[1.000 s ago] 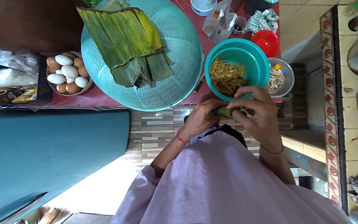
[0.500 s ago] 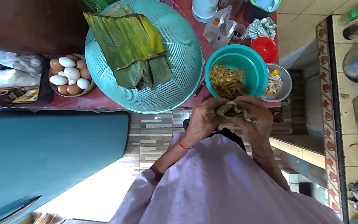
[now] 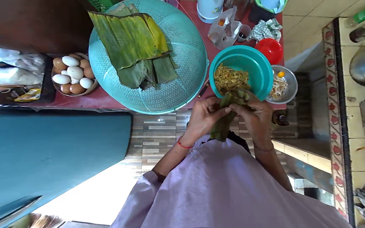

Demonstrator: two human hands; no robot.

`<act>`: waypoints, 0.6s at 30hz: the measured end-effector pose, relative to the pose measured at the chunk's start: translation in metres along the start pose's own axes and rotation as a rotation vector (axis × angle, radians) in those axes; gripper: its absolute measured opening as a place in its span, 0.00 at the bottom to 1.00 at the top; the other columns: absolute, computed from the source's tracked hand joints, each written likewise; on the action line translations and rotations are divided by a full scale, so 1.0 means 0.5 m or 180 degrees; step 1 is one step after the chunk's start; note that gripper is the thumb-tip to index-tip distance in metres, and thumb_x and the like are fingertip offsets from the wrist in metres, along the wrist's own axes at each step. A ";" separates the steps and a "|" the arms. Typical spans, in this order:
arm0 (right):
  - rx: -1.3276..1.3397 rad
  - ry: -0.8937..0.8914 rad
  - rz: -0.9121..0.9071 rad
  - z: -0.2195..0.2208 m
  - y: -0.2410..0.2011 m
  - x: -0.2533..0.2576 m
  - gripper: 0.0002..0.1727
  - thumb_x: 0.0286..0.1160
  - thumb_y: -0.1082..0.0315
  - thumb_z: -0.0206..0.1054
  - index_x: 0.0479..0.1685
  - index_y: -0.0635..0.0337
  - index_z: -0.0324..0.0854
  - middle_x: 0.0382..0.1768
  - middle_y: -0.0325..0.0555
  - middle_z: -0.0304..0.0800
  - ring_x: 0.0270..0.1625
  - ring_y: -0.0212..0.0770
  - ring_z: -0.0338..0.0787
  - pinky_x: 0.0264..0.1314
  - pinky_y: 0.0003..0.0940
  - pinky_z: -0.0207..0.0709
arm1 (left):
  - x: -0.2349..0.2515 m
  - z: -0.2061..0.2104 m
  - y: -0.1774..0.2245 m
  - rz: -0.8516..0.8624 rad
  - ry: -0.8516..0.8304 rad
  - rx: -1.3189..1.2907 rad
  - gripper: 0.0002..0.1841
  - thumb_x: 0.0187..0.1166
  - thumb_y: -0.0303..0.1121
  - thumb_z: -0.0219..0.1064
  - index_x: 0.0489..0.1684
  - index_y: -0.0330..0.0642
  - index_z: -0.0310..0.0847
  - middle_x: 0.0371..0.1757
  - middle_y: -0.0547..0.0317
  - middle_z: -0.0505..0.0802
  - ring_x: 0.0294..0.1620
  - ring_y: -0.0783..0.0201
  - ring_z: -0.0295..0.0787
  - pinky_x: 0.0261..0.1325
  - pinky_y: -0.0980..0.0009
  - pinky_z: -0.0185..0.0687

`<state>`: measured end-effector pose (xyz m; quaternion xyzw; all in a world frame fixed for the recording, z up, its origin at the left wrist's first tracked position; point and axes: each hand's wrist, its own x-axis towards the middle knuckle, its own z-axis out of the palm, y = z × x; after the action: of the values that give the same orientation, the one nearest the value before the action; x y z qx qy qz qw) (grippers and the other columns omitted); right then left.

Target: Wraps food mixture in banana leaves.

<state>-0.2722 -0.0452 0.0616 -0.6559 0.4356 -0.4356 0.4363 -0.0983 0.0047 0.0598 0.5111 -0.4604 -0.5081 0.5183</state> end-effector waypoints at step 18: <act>-0.0112 -0.0605 0.1083 0.005 0.031 0.004 0.05 0.72 0.65 0.77 0.38 0.56 0.89 0.27 0.35 0.89 0.26 0.23 0.83 0.30 0.21 0.78 | 0.012 -0.009 -0.021 -0.1181 0.0050 -0.0316 0.07 0.71 0.17 0.72 0.43 0.33 0.88 0.36 0.59 0.94 0.36 0.73 0.90 0.44 0.76 0.87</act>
<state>-0.2723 -0.0505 0.0465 -0.6184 0.5046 -0.2840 0.5313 -0.0940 -0.0005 0.0486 0.5650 -0.3286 -0.6131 0.4438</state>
